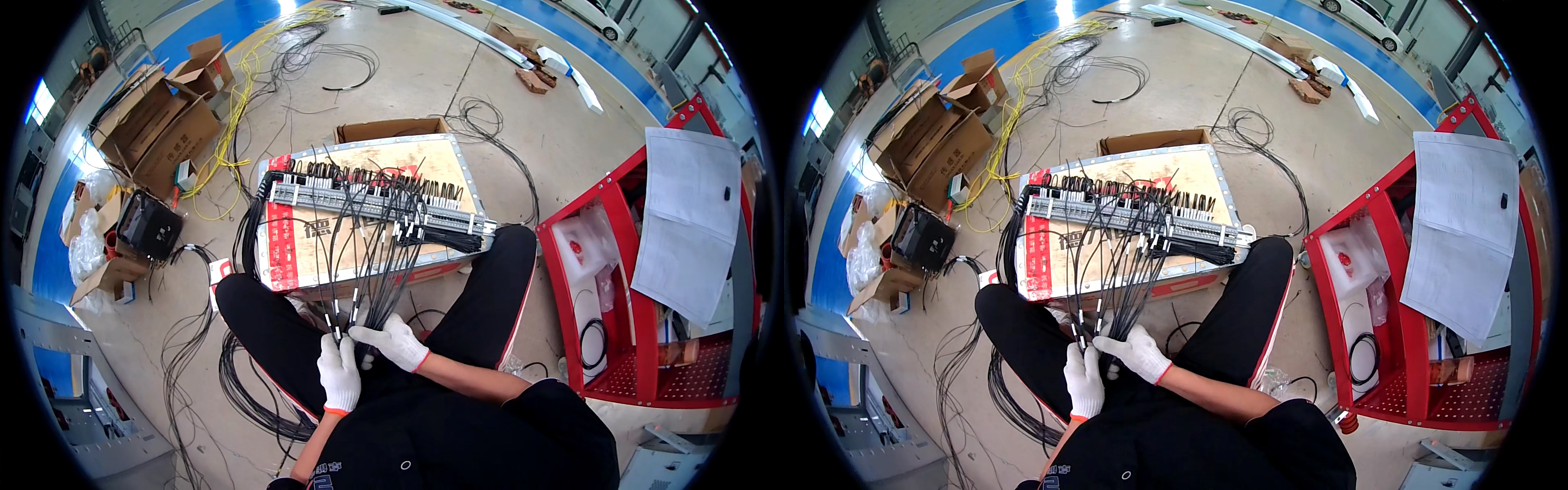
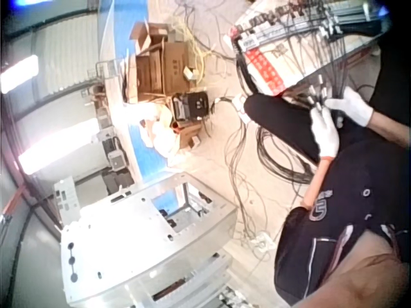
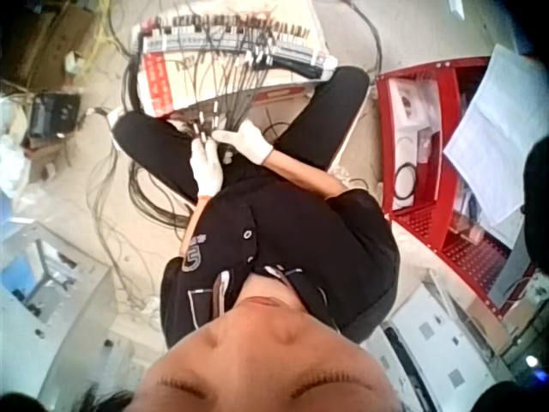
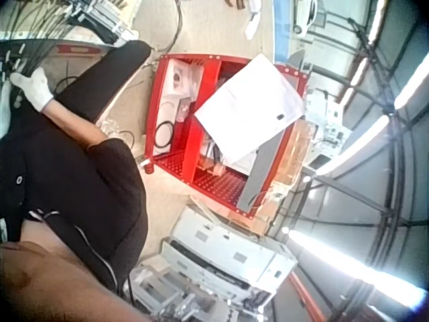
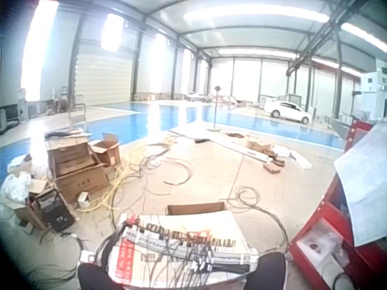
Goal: The person sits on the floor and organizes a bundle of black cables, repeatedly picking them up, aligning them, and placing them into a red tool cart. The person also briefly handles a roll of clear plastic wrap.
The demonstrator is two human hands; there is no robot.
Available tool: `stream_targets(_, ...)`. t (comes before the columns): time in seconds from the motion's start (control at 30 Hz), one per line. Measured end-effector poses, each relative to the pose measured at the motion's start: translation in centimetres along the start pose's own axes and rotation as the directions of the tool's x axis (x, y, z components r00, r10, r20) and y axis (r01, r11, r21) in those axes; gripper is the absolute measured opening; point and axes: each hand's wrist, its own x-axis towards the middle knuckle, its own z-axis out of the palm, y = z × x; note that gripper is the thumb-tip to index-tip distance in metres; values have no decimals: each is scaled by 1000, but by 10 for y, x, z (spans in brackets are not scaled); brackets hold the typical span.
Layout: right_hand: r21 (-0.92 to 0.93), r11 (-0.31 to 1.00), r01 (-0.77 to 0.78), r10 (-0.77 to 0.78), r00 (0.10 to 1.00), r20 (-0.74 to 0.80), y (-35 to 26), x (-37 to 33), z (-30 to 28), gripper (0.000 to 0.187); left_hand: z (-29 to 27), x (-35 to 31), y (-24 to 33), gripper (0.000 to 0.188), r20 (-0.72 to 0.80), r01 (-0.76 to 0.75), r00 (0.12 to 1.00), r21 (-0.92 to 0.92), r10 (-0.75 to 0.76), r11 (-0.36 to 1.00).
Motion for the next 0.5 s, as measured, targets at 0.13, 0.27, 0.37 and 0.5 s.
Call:
stream_targets(0.13, -80, 996, 25, -27, 1000, -13, 14, 6, -2, 21, -1, -2, 2, 18, -57, 28, 998, -19, -29, 999)
stream_targets(0.27, 131, 991, -13, 5, 998, 66, -2, -2, 1, 24, 0, 4, -27, 18, -135, -192, 967, 164, 214, 968)
stream_targets(0.37, 126, 992, -24, 17, 998, 55, 5, 2, -1, 26, 2, 4, -26, 17, -125, -111, 985, 60, 118, 992)
stream_targets(0.5, 395, 908, 137, -99, 988, -115, 5, 22, -2, 21, 5, -5, 0, 13, -6, 173, 984, -150, -175, 974)
